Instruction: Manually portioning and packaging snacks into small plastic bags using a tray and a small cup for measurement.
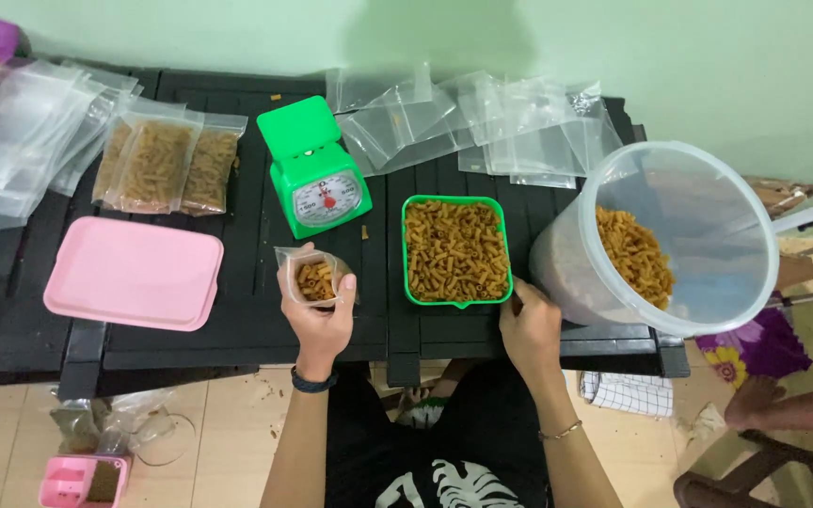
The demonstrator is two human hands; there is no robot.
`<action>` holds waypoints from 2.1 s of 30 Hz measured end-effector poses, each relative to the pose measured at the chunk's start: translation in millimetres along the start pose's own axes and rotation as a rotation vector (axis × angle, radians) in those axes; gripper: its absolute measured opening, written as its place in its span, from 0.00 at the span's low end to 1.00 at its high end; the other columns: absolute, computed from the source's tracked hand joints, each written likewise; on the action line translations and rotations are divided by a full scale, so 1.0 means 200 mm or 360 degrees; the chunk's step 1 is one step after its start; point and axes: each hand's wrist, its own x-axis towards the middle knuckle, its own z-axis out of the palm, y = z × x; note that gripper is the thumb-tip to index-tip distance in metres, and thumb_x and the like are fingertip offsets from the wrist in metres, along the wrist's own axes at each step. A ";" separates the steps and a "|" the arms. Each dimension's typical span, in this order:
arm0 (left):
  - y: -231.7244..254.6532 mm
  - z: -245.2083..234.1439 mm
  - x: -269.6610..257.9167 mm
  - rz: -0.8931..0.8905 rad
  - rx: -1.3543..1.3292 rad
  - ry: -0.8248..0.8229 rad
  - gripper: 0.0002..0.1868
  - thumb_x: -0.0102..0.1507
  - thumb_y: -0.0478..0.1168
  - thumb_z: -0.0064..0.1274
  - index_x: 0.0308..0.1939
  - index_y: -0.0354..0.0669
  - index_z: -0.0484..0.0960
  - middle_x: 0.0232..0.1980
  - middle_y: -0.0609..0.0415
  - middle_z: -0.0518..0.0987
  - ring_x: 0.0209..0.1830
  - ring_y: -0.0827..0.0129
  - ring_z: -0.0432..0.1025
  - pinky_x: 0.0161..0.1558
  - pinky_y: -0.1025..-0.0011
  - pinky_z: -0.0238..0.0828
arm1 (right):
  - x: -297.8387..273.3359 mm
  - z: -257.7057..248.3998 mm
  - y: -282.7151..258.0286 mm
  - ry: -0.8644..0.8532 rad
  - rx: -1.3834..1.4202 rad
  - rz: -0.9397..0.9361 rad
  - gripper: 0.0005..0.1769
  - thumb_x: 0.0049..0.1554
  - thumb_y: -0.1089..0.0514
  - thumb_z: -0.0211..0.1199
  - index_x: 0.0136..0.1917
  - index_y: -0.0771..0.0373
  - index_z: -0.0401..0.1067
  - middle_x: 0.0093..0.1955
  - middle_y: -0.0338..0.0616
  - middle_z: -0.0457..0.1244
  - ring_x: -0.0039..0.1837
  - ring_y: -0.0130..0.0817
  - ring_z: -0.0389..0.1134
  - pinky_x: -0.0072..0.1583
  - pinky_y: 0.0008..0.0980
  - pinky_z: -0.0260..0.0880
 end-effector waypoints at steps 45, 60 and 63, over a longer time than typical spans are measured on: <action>0.01 -0.01 0.03 0.0125 0.0047 0.0103 0.29 0.63 0.41 0.64 0.65 0.35 0.71 0.49 0.44 0.74 0.43 0.57 0.75 0.50 0.55 0.73 | 0.45 0.76 -0.66 -0.0391 -0.0816 -0.1651 0.03 0.47 0.57 0.64 0.38 0.53 0.76 0.35 0.42 0.67 0.45 0.46 0.66 0.47 0.45 0.60; -0.01 -0.01 -0.01 0.0079 0.0076 0.0086 0.29 0.64 0.38 0.62 0.67 0.38 0.69 0.51 0.45 0.73 0.48 0.58 0.74 0.53 0.52 0.72 | 0.14 -0.58 -0.36 0.0468 -0.0289 -0.1292 0.14 0.46 0.72 0.68 0.47 0.65 0.78 0.43 0.56 0.63 0.47 0.59 0.64 0.57 0.45 0.66; 0.01 -0.01 0.00 0.0053 0.0057 0.0072 0.29 0.65 0.39 0.62 0.67 0.38 0.68 0.51 0.45 0.74 0.46 0.55 0.75 0.52 0.51 0.73 | 0.13 -0.25 -0.62 -0.0029 -0.0452 -0.1467 0.27 0.55 0.54 0.64 0.68 0.52 0.71 0.64 0.47 0.63 0.67 0.51 0.63 0.63 0.47 0.62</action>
